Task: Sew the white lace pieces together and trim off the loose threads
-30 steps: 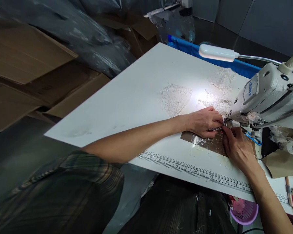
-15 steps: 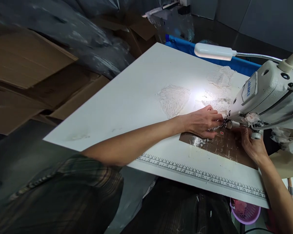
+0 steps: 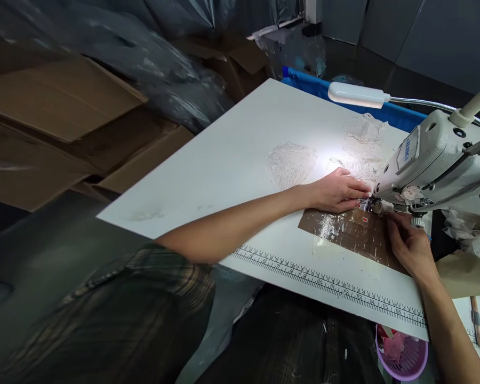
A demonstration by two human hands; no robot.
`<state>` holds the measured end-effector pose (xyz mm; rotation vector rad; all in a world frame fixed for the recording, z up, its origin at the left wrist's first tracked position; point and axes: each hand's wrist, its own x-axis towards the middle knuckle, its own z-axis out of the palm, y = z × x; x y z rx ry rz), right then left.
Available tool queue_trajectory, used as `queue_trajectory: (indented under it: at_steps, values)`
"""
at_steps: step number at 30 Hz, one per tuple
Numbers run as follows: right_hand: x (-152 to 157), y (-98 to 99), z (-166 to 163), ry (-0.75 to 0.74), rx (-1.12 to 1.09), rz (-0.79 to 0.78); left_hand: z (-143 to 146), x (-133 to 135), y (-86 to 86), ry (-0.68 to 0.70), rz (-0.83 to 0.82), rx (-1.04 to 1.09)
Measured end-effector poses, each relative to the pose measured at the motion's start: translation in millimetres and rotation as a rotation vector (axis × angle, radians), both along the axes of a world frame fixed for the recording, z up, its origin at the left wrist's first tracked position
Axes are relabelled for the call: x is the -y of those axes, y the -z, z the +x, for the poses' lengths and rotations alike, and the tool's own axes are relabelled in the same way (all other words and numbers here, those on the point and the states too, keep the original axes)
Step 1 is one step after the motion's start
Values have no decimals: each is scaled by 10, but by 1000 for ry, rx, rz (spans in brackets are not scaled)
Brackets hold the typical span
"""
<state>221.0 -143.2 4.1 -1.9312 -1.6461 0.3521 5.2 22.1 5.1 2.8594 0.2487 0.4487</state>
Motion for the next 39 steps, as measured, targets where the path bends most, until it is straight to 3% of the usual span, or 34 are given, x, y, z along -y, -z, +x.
queue_trajectory:
  at_steps: [3, 6, 11, 15, 18, 20, 23, 28, 33, 39]
  values:
    - [15, 16, -133, -105, 87, 181, 6, -33, 27, -26, -78, 13]
    - [58, 32, -351, -345, 144, 289, 14, -33, 37, -38, -115, 19]
    - [127, -34, -602, -616, 224, 192, 15, 12, 25, -70, -26, -14]
    - [186, -162, -640, -970, -172, 29, 4, 32, 61, -128, 47, -17]
    - [192, -171, -640, -901, -372, 129, -4, 41, 111, -217, 77, 45]
    - [173, -138, -636, -790, -328, 254, -7, 49, 132, -296, 96, 107]
    - [146, -85, -631, -751, -193, 351, -2, 54, 137, -380, 110, 144]
    - [144, -34, -626, -801, -29, 423, 42, 17, 147, -291, 79, -6]
    - [122, 2, -545, -809, 9, 526, 86, -23, 154, -291, 101, -47]
    - [85, -5, -451, -783, 25, 603, -179, 87, -79, -328, 144, -95]
